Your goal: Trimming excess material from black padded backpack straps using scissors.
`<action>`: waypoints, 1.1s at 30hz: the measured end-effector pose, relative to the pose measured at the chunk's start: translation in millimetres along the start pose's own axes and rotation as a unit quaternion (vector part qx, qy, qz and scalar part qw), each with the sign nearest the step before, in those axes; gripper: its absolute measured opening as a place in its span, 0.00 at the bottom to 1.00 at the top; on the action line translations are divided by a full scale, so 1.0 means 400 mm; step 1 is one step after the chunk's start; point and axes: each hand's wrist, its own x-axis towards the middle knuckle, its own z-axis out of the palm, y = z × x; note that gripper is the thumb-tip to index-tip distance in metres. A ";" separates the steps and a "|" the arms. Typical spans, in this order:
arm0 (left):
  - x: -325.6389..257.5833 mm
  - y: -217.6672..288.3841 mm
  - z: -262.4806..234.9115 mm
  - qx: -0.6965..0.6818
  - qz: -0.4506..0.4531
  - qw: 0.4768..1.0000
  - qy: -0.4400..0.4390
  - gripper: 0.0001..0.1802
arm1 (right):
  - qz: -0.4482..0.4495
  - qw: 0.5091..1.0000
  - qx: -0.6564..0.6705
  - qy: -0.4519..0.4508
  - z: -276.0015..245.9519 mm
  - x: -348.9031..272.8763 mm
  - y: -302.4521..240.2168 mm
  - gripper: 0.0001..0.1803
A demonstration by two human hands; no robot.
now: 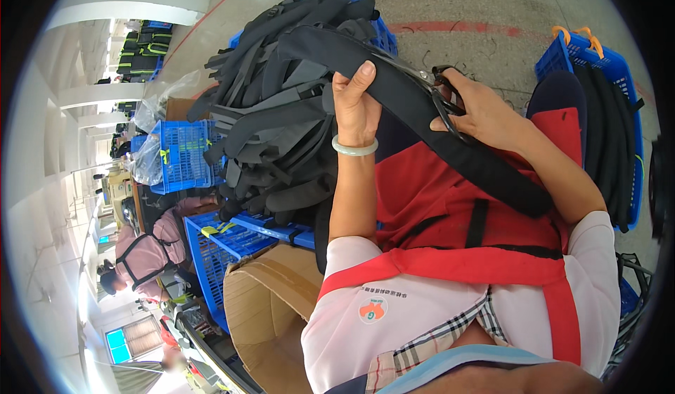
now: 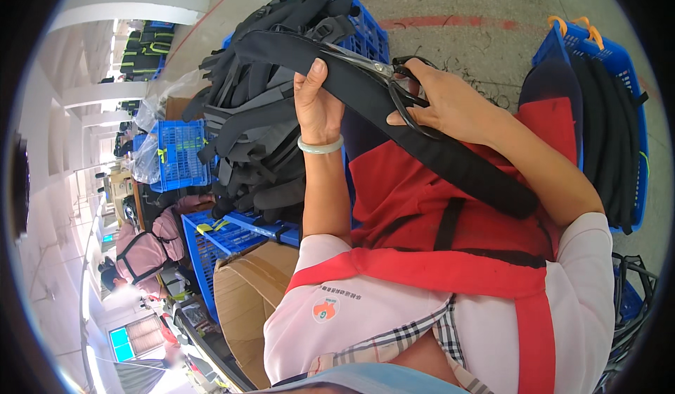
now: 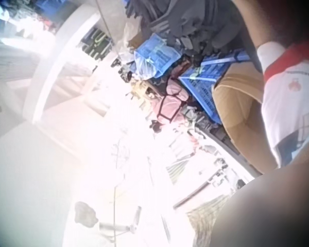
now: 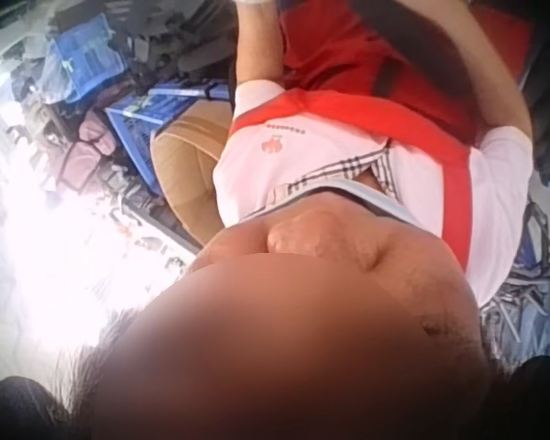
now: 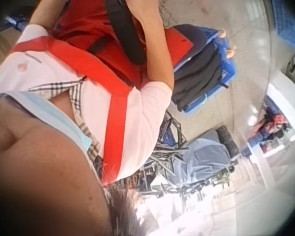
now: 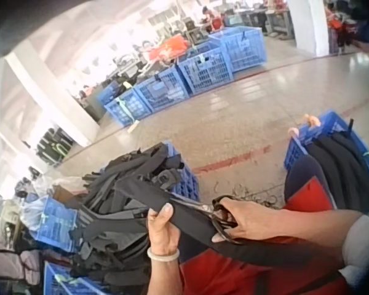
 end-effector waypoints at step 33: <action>-0.002 -0.164 0.018 0.077 -0.125 0.987 -0.072 0.27 | -0.014 0.967 0.044 0.251 -0.113 0.007 0.133 0.15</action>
